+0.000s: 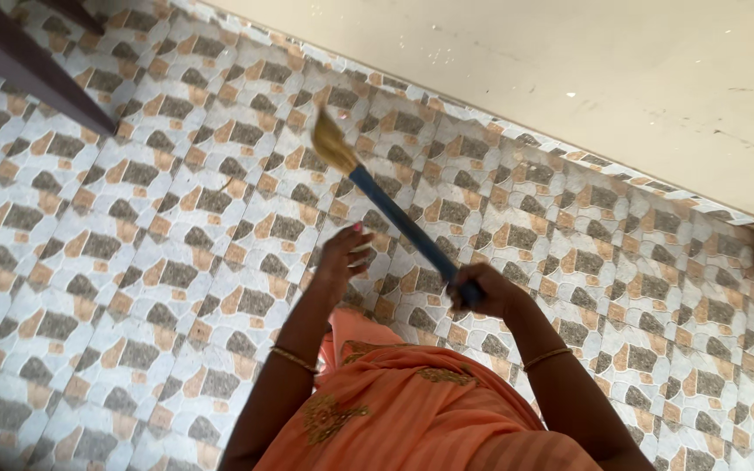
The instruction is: The person sweeps a tiled floor using a handheld brush, navigating around a brown plastic chair and along the balcony ledge.
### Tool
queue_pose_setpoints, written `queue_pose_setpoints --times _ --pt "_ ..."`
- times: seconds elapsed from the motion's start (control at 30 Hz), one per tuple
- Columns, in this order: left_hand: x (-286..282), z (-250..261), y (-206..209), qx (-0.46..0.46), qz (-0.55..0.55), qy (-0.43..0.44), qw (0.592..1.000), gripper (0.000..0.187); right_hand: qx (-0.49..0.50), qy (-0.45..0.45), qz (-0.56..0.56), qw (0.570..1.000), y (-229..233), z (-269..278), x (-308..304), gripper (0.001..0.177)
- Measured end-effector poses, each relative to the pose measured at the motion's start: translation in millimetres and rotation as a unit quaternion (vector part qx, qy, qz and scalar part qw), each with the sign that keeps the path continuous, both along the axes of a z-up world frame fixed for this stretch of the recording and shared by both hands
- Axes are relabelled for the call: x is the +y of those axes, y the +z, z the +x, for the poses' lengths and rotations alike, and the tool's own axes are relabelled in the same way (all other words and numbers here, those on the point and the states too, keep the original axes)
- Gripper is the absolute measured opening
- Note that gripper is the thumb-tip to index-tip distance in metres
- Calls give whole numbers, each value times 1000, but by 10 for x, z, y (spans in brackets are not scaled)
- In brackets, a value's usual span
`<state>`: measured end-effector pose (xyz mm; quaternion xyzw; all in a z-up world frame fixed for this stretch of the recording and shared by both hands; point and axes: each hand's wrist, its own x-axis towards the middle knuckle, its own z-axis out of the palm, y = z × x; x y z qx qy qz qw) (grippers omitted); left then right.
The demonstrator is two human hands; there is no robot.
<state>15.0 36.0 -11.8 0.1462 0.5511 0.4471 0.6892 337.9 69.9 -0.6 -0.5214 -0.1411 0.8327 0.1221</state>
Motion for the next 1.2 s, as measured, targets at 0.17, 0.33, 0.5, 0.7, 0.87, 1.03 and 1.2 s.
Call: queue_pose_setpoints --times 0.17,0.33,0.5,0.7,0.87,1.03,1.2 --pt "328 321 -9 -25 0 -59 998 60 -32 16 -8 999 92 -164 78 16" --pt "630 424 100 -47 39 -73 995 52 -160 -88 42 982 -95 311 341 19" --pt "822 346 247 -29 16 -43 999 59 -227 -133 21 964 -510 1295 721 21" --pt "834 201 345 23 -5 23 999 67 -325 -177 -31 929 -943 1660 1265 26" --pt "970 271 437 51 -5 41 998 68 -247 55 0 968 -1514 831 1347 22" --pt "1158 362 475 57 -1 49 997 67 -188 180 61 964 -1225 321 1608 24" --pt "1338 501 436 48 -8 47 998 66 -151 121 92 977 -790 658 1741 29"
